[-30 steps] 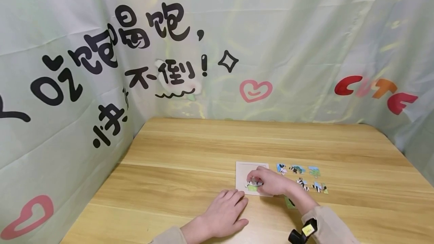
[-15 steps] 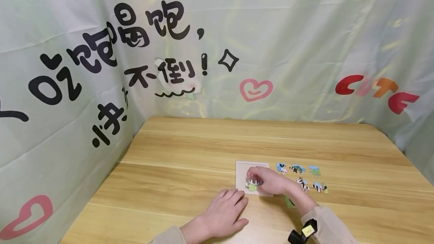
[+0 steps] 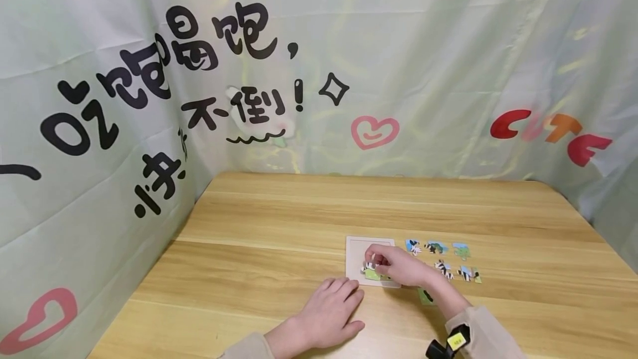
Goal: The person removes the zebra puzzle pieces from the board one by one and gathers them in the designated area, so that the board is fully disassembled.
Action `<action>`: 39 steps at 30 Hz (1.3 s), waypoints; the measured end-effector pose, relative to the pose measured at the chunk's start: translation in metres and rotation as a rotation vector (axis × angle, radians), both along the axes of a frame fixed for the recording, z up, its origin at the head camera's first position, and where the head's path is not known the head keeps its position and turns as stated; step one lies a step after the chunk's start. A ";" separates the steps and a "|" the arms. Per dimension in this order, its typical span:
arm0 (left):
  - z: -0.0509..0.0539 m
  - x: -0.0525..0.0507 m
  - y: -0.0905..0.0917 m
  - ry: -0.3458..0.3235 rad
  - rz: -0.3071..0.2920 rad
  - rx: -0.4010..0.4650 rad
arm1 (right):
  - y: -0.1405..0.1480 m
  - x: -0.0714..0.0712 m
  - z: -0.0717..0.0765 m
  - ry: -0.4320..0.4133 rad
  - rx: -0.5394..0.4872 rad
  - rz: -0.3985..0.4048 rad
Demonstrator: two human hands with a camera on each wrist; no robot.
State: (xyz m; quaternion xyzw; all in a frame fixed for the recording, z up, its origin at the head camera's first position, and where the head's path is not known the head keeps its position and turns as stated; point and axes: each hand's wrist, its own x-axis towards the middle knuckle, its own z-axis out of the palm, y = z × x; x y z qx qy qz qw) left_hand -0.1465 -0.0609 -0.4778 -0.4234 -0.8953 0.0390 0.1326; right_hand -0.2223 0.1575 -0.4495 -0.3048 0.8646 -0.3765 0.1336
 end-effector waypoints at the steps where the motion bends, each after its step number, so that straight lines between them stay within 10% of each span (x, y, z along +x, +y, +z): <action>1: 0.000 0.000 0.000 0.001 -0.002 0.000 | 0.000 0.000 0.000 -0.005 -0.007 -0.009; 39: -0.001 0.001 0.000 -0.003 -0.004 -0.004 | 0.055 0.004 0.013 -0.137 -0.248 -0.161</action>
